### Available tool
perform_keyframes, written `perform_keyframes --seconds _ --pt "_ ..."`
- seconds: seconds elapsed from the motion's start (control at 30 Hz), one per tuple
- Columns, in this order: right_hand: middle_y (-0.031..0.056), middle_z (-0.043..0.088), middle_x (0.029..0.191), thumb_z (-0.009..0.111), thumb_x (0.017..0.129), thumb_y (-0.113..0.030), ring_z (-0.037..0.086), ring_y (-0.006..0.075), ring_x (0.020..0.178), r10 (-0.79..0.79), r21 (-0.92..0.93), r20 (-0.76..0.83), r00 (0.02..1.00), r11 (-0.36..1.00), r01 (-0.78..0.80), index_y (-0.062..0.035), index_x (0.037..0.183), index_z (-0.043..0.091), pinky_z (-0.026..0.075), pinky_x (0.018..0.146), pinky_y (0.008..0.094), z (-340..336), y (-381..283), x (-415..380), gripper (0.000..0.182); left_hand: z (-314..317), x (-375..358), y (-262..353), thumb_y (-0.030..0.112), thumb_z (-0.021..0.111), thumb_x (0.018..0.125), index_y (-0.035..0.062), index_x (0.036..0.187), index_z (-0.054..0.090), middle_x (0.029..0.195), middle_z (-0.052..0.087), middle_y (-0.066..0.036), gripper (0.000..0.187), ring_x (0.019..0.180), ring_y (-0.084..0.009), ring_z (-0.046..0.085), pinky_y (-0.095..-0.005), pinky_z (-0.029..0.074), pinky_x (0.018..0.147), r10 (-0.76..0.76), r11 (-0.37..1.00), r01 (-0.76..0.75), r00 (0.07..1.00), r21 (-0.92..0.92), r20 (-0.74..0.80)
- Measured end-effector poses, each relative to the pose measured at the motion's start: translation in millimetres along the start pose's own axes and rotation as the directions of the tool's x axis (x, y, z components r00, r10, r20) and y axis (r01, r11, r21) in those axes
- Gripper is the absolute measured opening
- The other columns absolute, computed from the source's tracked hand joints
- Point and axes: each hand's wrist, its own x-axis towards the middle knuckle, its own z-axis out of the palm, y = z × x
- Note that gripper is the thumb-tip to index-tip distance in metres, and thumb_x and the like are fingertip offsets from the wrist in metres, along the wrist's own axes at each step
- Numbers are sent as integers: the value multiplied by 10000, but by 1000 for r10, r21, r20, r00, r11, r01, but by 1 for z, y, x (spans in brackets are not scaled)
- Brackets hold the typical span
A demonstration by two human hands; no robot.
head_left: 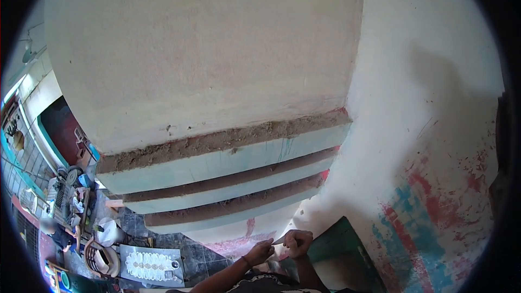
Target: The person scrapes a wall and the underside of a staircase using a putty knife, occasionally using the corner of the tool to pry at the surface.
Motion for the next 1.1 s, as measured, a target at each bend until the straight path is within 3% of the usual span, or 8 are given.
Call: perform_keyframes --seconds 0.1,0.33,0.47,0.5,0.7,0.83,0.93,1.1 --pt "52 469 445 551 818 -112 480 132 389 -73 -68 62 995 995 77 -7 486 428 394 399 255 -7 -2 7 369 -8 -8 7 70 454 978 68 897 500 744 450 -20 93 735 -154 447 -287 408 757 77 815 12 989 -580 128" --pt "90 433 470 647 729 -148 450 219 397 42 -197 455 889 979 54 -42 539 469 336 415 337 -5 -29 22 281 18 -18 50 333 385 1013 45 984 536 931 612 -91 327 927 -231 581 -381 445 876 -42 945 -12 987 -327 -158" --pt "79 474 537 667 705 -170 490 246 462 -36 -11 622 782 998 55 -64 579 470 369 460 348 19 -33 11 257 33 -14 42 376 292 1022 5 1106 527 990 633 -139 448 968 -258 606 -394 473 876 -209 940 112 935 -322 -286" --pt "80 481 549 668 706 -176 499 253 479 -42 -6 632 774 998 59 -63 579 468 378 480 349 28 -32 4 262 48 -18 50 461 280 993 48 866 566 739 594 -98 518 752 -234 589 -350 480 677 -175 952 80 934 -295 -313" --pt "91 521 615 653 716 -127 552 266 575 -40 -12 765 643 997 75 -46 608 481 424 612 338 60 -40 -4 219 39 -38 34 491 294 972 76 765 513 653 518 -74 513 658 -219 525 -344 430 603 -126 908 5 957 -420 -262" --pt "112 559 634 540 817 -43 563 216 580 17 -74 479 878 997 21 -16 656 504 435 602 317 76 -20 -28 167 25 -34 33 510 302 958 95 698 477 595 468 -58 521 595 -210 482 -341 397 554 -97 848 -59 959 -526 -265" --pt "61 518 614 566 832 -33 495 177 559 336 87 196 921 930 -358 -27 657 491 408 584 310 81 -21 -43 190 4 -26 24 525 309 948 109 647 450 552 430 -46 532 548 -203 450 -338 372 517 -39 732 -158 961 -662 -273" --pt "49 496 607 529 853 1 456 132 563 141 145 285 948 971 -188 2 668 487 385 538 278 60 -22 -44 190 12 -41 60 565 320 909 149 547 292 473 256 -11 552 443 -183 289 -342 250 444 -16 653 -327 896 -683 -444"
